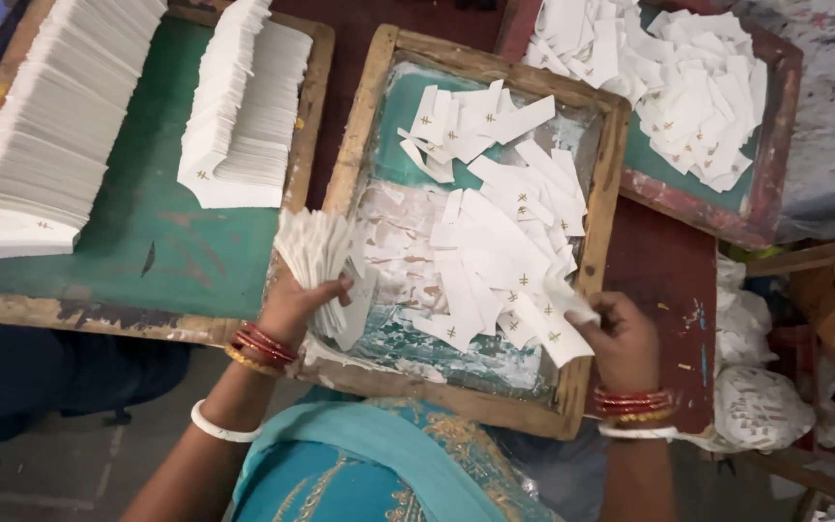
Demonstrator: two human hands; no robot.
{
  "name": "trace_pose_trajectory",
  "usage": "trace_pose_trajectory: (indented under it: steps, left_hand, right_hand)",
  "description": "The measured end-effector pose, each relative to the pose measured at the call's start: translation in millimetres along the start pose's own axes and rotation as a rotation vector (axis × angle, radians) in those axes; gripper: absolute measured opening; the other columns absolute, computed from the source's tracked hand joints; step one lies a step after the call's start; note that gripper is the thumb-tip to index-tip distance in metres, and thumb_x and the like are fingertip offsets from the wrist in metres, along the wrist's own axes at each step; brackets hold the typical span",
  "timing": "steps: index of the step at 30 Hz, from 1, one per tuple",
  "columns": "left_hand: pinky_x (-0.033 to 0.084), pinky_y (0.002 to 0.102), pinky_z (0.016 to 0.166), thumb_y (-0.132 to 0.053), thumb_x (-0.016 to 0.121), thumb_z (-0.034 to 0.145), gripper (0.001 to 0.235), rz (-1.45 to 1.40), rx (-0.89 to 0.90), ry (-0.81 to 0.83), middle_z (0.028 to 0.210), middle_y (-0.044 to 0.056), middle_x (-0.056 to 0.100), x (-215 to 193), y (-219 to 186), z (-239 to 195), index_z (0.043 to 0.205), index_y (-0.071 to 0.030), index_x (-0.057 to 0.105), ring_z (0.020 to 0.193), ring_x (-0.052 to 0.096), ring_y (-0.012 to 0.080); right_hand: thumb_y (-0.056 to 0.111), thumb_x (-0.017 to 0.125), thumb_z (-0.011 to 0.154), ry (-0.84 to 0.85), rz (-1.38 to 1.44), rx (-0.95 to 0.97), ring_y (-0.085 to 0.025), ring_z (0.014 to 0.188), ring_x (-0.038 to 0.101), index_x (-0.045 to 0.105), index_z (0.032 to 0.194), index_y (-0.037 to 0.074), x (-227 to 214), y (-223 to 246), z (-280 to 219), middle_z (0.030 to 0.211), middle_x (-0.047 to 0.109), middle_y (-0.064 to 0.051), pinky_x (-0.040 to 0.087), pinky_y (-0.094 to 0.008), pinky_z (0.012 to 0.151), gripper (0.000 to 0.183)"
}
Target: The recorder is sorting a pile of printed paper labels and stacking them into neat rows on a workbench.
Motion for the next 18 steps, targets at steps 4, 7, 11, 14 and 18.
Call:
trace_pose_trajectory:
  steps: [4, 7, 11, 14, 18]
  left_hand:
    - [0.052, 0.028, 0.07, -0.012, 0.076, 0.085, 0.02, 0.01, -0.03, -0.011, 0.083, 0.004, 0.071, 9, -3, 2, 0.101, -0.002, 0.07, 0.078, 0.067, 0.0141]
    - [0.052, 0.029, 0.067, -0.009, 0.075, 0.082, 0.022, -0.097, -0.023, 0.039, 0.085, 0.003, 0.07, 33, -16, 2, 0.102, -0.003, 0.069, 0.075, 0.067, 0.0155]
    - [0.052, 0.029, 0.068, -0.008, 0.075, 0.082, 0.023, 0.001, 0.07, 0.078, 0.085, 0.004, 0.069, 38, -32, 0, 0.103, -0.003, 0.067, 0.074, 0.067, 0.0152]
    - [0.052, 0.03, 0.068, -0.008, 0.076, 0.085, 0.018, 0.021, 0.022, 0.061, 0.083, 0.006, 0.069, 27, -14, -2, 0.1, -0.001, 0.068, 0.076, 0.066, 0.0153]
    - [0.052, 0.03, 0.068, -0.008, 0.076, 0.082, 0.019, -0.013, 0.0, 0.037, 0.083, 0.005, 0.07, 32, -20, -9, 0.099, -0.002, 0.069, 0.075, 0.067, 0.0147]
  right_hand:
    - [0.017, 0.078, 0.085, 0.054, 0.172, 0.051, -0.013, 0.086, 0.073, 0.07, 0.122, 0.005, 73, 50, -20, 0.105, 0.078, -0.008, 0.059, -0.03, 0.074, 0.04]
    - [0.029, 0.082, 0.082, -0.02, -0.329, 0.088, -0.018, 0.08, 0.073, 0.069, 0.128, 0.008, 120, 26, -27, 0.097, 0.079, -0.011, 0.058, -0.033, 0.071, 0.053]
    - [0.032, 0.085, 0.078, -0.03, -0.598, -0.14, -0.032, 0.089, 0.068, 0.068, 0.117, 0.005, 146, 14, -30, 0.104, 0.069, -0.016, 0.057, -0.042, 0.075, 0.052]
    - [0.034, 0.086, 0.077, -0.016, -0.714, -0.224, -0.037, 0.091, 0.066, 0.066, 0.11, 0.005, 155, 22, -42, 0.104, 0.065, -0.016, 0.055, -0.047, 0.075, 0.048]
    - [0.028, 0.084, 0.078, 0.046, -0.686, -0.332, -0.034, 0.091, 0.068, 0.063, 0.11, 0.008, 177, 26, -56, 0.102, 0.068, -0.013, 0.055, -0.045, 0.075, 0.044]
Point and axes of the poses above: each hand's wrist, its own z-axis towards the middle knuckle, its own x-axis out of the palm, y = z × x, the point moved 10 cm from there along z, towards the middle knuckle
